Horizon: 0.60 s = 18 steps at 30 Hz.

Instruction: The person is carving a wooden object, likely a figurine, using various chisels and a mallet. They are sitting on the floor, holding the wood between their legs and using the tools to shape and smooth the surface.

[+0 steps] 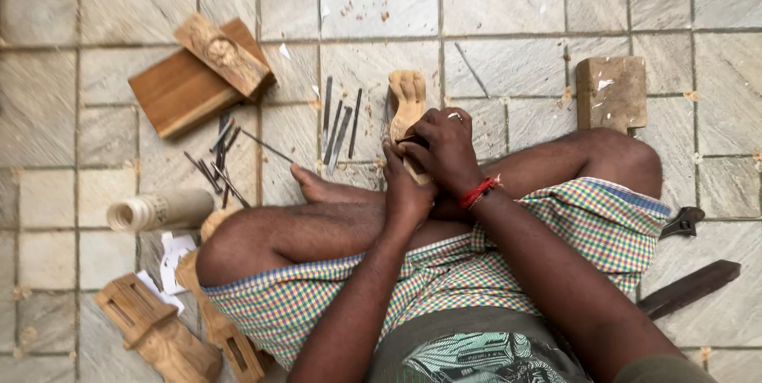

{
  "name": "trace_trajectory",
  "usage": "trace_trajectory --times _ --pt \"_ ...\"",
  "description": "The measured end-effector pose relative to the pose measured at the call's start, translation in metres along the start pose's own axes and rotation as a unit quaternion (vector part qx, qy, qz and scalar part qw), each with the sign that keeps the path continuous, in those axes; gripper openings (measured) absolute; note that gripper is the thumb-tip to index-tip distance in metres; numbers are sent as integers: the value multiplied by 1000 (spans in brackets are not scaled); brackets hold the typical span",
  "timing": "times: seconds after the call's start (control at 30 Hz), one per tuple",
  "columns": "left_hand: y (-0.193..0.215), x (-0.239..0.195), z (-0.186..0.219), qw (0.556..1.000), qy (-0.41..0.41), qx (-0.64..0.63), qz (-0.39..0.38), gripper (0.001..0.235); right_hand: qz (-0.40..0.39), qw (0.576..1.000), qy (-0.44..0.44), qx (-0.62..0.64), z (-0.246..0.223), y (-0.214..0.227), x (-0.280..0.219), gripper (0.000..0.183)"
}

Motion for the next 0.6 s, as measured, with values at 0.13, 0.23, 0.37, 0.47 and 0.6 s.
trace_trajectory --times 0.13,0.23,0.37,0.47,0.6 --pt "5 1 2 999 28 27 0 117 20 999 38 2 -8 -3 9 21" --pt "8 -1 14 1000 -11 -29 0 112 19 999 28 11 -11 -4 26 22" --pt "5 -2 9 998 -61 -25 8 115 -8 1000 16 10 -16 -2 11 25" --pt "-1 9 -6 999 -41 4 27 110 16 1000 7 5 -11 0 7 25" --pt "0 13 -7 998 -53 -26 17 89 34 999 -10 10 -6 -8 19 25"
Point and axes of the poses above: each hand's wrist, its own x-axis towards the middle knuckle, its own y-axis out of the back of the hand, z = x × y, the point moved 8 cm from there along x, towards the middle knuckle, and after that the axes turned 10 degrees about y, right-handed, at the moved point
